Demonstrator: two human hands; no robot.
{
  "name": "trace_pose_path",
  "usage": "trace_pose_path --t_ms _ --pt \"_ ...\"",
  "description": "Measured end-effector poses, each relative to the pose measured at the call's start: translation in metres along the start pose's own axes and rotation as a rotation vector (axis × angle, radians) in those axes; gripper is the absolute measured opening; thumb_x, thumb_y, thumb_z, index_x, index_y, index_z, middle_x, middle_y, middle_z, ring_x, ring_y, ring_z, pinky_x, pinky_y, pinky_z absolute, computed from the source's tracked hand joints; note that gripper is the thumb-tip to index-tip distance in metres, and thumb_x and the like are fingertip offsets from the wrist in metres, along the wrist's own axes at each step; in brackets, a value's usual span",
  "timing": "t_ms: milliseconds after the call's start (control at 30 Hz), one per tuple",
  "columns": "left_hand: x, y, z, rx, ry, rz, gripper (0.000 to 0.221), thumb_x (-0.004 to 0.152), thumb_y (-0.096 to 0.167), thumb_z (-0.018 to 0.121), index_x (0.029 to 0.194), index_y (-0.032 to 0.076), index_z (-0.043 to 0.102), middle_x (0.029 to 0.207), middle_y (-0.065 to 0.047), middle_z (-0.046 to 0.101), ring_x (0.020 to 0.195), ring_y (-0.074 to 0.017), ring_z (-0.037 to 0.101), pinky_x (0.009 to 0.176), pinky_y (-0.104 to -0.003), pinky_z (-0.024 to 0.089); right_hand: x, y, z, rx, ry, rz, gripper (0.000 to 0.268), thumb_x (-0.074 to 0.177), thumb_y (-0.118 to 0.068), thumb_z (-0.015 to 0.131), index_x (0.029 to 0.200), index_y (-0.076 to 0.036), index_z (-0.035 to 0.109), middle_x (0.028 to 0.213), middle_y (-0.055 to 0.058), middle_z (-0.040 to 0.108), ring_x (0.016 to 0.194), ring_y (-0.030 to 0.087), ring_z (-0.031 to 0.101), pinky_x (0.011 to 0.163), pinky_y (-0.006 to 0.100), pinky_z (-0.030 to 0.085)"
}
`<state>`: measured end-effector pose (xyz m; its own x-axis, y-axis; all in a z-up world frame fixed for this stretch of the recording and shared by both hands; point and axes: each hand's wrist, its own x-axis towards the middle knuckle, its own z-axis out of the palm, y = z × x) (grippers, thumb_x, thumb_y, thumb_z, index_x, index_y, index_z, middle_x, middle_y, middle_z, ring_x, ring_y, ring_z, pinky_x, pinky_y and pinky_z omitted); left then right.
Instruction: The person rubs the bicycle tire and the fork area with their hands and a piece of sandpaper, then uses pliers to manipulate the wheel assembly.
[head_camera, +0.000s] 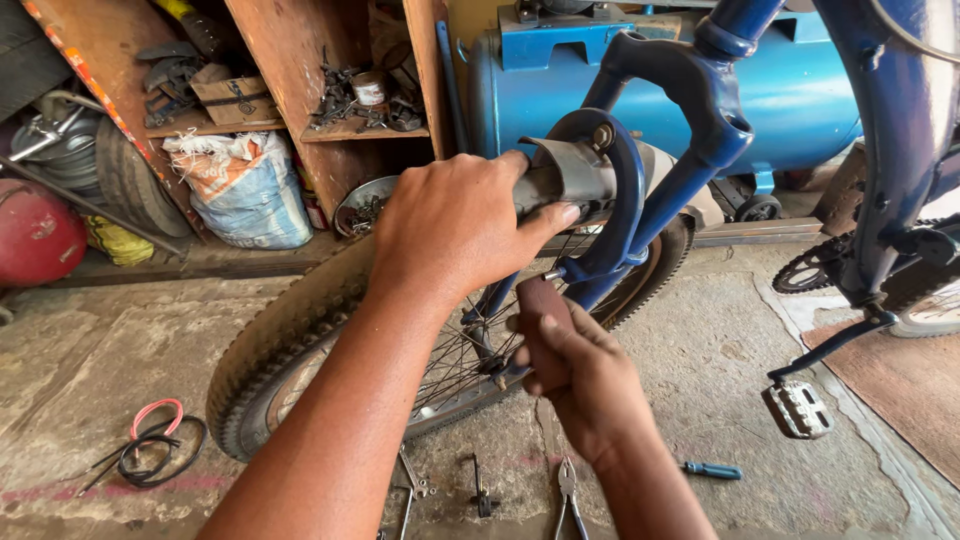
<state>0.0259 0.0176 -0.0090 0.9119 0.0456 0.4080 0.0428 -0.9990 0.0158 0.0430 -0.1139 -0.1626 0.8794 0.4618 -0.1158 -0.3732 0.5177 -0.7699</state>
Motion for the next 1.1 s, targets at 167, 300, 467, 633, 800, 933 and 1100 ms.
trace_pose_path --t_ms 167,300,467,633,800,933,1100 --pt "-0.002 -0.002 0.002 0.014 0.115 0.037 0.065 0.084 0.067 0.067 0.115 0.010 0.073 0.076 -0.016 0.075 0.071 -0.0302 0.075 0.068 -0.046 0.059 0.009 -0.004 -0.006 0.137 -0.092 0.001 0.045 0.094 -0.013 0.058 0.138 -0.005 0.060 0.108 0.007 0.066 0.076 0.012 0.054 0.052 0.023 0.039" --pt "-0.003 0.000 0.001 0.007 0.057 0.003 0.063 0.086 0.067 0.066 0.114 0.011 0.073 0.079 -0.016 0.075 0.076 -0.0304 0.075 0.072 -0.046 0.060 0.005 -0.003 -0.010 0.263 -0.181 0.022 0.048 0.088 -0.012 0.060 0.135 -0.007 0.059 0.112 0.007 0.065 0.078 0.013 0.053 0.053 0.023 0.039" --pt "-0.003 0.000 -0.001 -0.002 0.083 0.013 0.062 0.085 0.065 0.066 0.113 0.011 0.073 0.079 -0.016 0.075 0.076 -0.0308 0.075 0.072 -0.047 0.059 -0.011 -0.011 -0.002 0.335 -0.296 -0.012 0.047 0.088 -0.018 0.066 0.132 -0.004 0.060 0.107 0.007 0.062 0.078 0.015 0.051 0.057 0.025 0.039" --pt "-0.003 0.001 -0.001 -0.001 0.103 0.020 0.062 0.085 0.065 0.067 0.113 0.010 0.073 0.080 -0.016 0.075 0.077 -0.0312 0.075 0.071 -0.047 0.059 -0.012 -0.015 0.015 0.173 -0.049 0.012 0.038 0.098 -0.030 0.063 0.124 -0.003 0.059 0.089 0.001 0.050 0.073 0.014 0.043 0.059 0.030 0.036" --pt "-0.002 0.002 -0.001 -0.001 0.075 0.013 0.063 0.085 0.066 0.066 0.114 0.010 0.072 0.080 -0.015 0.075 0.075 -0.0290 0.076 0.070 -0.045 0.059 -0.015 -0.018 0.027 0.093 -0.067 0.024 0.040 0.097 -0.018 0.052 0.133 -0.003 0.060 0.084 0.000 0.047 0.070 0.012 0.042 0.061 0.031 0.040" --pt "-0.004 0.002 0.000 0.022 0.034 0.001 0.065 0.088 0.066 0.063 0.116 0.008 0.071 0.078 -0.014 0.076 0.073 -0.0263 0.076 0.070 -0.043 0.059 -0.018 -0.022 0.033 0.034 -0.031 0.033 0.045 0.098 -0.013 0.051 0.139 0.003 0.056 0.080 0.001 0.043 0.071 0.013 0.044 0.063 0.034 0.042" --pt "-0.001 0.001 -0.001 0.003 0.005 -0.008 0.063 0.088 0.065 0.063 0.117 0.010 0.071 0.081 -0.013 0.075 0.075 -0.0262 0.076 0.072 -0.043 0.058 -0.013 -0.028 0.039 0.034 0.025 0.013 0.044 0.094 -0.007 0.052 0.137 0.003 0.056 0.078 0.002 0.044 0.069 0.014 0.044 0.063 0.036 0.043"
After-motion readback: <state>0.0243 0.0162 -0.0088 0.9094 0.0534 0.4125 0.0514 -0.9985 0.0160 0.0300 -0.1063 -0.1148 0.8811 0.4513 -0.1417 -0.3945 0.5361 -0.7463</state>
